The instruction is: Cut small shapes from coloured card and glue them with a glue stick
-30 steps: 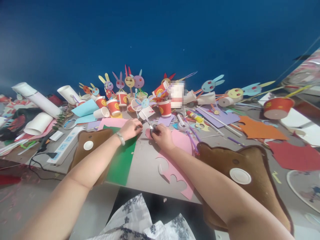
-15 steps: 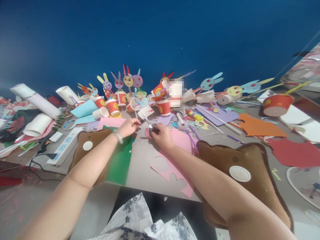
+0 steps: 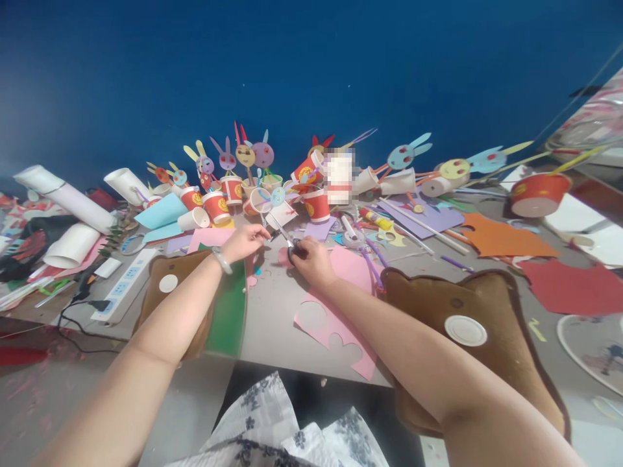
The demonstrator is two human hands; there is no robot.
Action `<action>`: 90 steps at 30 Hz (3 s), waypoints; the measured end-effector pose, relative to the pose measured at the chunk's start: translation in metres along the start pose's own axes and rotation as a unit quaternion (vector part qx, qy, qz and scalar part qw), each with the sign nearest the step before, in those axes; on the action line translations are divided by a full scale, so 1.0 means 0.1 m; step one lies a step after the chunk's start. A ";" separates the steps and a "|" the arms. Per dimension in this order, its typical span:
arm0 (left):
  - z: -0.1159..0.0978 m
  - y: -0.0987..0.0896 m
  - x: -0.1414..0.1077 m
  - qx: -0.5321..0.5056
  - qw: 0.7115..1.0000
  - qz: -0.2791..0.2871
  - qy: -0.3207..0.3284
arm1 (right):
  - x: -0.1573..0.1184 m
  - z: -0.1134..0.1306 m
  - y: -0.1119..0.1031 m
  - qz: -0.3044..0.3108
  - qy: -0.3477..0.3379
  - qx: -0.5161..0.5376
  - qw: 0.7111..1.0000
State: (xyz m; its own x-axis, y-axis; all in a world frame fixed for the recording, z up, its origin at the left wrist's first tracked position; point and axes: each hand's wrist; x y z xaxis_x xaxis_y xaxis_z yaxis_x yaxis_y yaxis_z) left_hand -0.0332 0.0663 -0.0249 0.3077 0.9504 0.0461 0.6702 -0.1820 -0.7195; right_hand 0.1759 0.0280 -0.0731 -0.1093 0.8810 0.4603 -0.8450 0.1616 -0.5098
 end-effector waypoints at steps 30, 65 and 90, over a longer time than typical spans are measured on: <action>-0.10 0.15 -0.06 0.204 0.968 0.109 0.103 | -0.02 -0.04 0.04 0.018 -0.020 -0.007 1.000; -0.13 0.26 -0.09 0.237 0.940 0.141 0.200 | 0.56 -0.48 -0.86 0.215 0.020 -0.434 0.875; -0.16 0.27 -0.12 0.198 0.952 0.148 0.181 | 0.65 -0.51 -0.99 0.245 -0.008 -0.350 0.904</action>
State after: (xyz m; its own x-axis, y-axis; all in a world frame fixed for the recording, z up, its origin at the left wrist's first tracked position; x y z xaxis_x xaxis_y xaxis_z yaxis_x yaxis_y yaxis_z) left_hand -0.0082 0.0463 -0.0338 0.7031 0.7109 -0.0149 0.2327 -0.2499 -0.9399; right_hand 0.2790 0.0923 -0.0296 -0.3936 0.9172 0.0619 -0.1559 -0.0002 -0.9878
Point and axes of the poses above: each hand's wrist, its own x-axis towards the middle knuckle, its own y-axis out of the palm, z = x × y, and after that the axes turned 1 degree about x, right-handed
